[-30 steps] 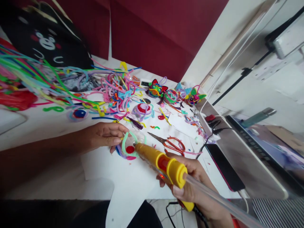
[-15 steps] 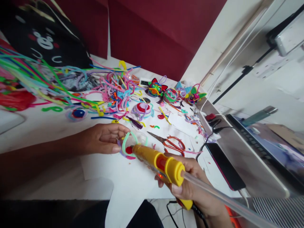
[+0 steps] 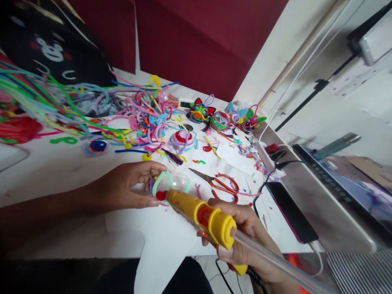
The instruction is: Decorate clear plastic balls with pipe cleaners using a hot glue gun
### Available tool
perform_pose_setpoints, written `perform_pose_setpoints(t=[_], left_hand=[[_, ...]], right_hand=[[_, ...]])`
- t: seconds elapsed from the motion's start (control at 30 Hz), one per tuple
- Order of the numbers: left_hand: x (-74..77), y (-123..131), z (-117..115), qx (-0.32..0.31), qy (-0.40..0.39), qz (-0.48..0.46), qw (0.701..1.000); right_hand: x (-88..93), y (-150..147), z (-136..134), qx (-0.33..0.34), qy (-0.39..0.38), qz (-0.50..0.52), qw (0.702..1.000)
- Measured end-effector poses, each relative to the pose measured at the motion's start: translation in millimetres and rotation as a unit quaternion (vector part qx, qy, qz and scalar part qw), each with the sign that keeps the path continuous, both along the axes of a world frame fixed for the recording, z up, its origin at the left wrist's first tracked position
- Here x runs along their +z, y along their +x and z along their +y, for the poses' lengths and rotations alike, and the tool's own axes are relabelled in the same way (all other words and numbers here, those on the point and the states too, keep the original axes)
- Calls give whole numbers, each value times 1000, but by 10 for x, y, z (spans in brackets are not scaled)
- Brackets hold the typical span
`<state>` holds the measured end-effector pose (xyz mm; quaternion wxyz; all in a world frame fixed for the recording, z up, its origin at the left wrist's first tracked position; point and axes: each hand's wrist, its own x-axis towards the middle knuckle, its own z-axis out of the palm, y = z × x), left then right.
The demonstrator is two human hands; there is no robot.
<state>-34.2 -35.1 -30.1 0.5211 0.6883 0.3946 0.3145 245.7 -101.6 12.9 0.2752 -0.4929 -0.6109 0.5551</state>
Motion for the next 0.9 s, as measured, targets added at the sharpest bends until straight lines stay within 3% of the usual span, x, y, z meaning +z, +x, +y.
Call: perform_pose_setpoints(t=[0.07,0.2,0.47,0.63,0.9], left_hand=[[-18,-4,3,7,10,5,1000],[-43,-11,15,14,24,2,1000],[-45,-17,28,9,27,11,1000],[-51,-13,27,6,24,5,1000],[-52,-9,9,13,34,18,999]], right_hand=[[19,-44,-52,-31,-36,26,999],[50,-66,-66,-26,-57,27,998],[-47,26,99,102,-29,29,994],[-69,4,80,63,-25,60,996],[-72,23,84,72,-42,56,995]])
